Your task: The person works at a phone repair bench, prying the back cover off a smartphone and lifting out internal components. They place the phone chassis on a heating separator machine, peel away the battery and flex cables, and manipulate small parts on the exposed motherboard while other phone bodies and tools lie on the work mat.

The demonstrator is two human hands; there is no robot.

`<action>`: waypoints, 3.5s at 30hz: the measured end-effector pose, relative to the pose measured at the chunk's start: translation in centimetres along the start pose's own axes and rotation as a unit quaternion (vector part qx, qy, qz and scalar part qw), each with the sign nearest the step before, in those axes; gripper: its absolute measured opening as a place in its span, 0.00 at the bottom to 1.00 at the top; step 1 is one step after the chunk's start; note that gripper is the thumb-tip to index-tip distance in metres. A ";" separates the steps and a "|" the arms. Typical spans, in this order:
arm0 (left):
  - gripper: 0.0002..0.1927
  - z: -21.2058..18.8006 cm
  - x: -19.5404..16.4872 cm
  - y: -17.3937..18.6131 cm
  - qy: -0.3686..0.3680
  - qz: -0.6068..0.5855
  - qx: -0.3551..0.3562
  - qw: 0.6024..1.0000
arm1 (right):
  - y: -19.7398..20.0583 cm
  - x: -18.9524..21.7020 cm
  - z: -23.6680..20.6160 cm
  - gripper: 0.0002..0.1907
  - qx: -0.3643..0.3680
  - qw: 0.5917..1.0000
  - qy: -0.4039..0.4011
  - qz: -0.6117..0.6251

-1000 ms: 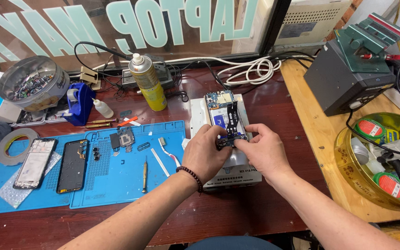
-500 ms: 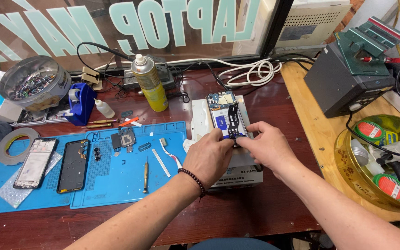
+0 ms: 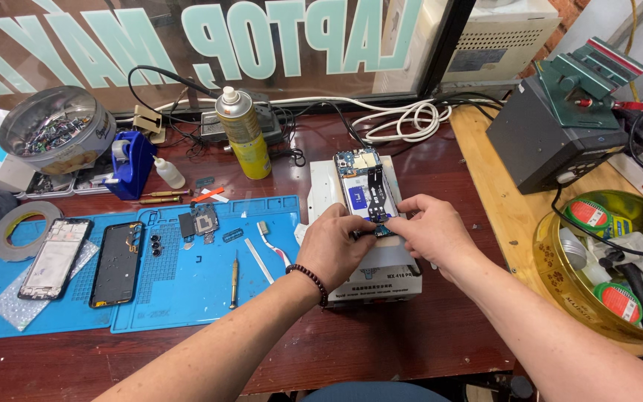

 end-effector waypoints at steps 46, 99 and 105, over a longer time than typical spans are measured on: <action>0.10 -0.2 0.1 0.4 0.067 0.009 0.013 0.998 | 0.0 6.0 -3.2 0.06 -0.096 0.917 0.265 -0.282; 0.09 -0.2 0.6 0.2 0.050 -0.001 -0.002 0.999 | -0.9 4.5 -4.0 0.13 -0.053 0.927 0.256 -0.270; 0.10 0.0 1.0 -0.1 0.046 -0.011 -0.014 0.999 | -0.4 4.4 -4.3 0.15 -0.068 0.929 0.283 -0.228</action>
Point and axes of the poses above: each hand's wrist, its own z-axis towards the middle knuckle, its own y-axis out of the back of the hand, x = y × z, the point moved 10 cm from there along z, towards the middle knuckle, and after that the axes turned 13 degrees about x, right-handed, at the moved point
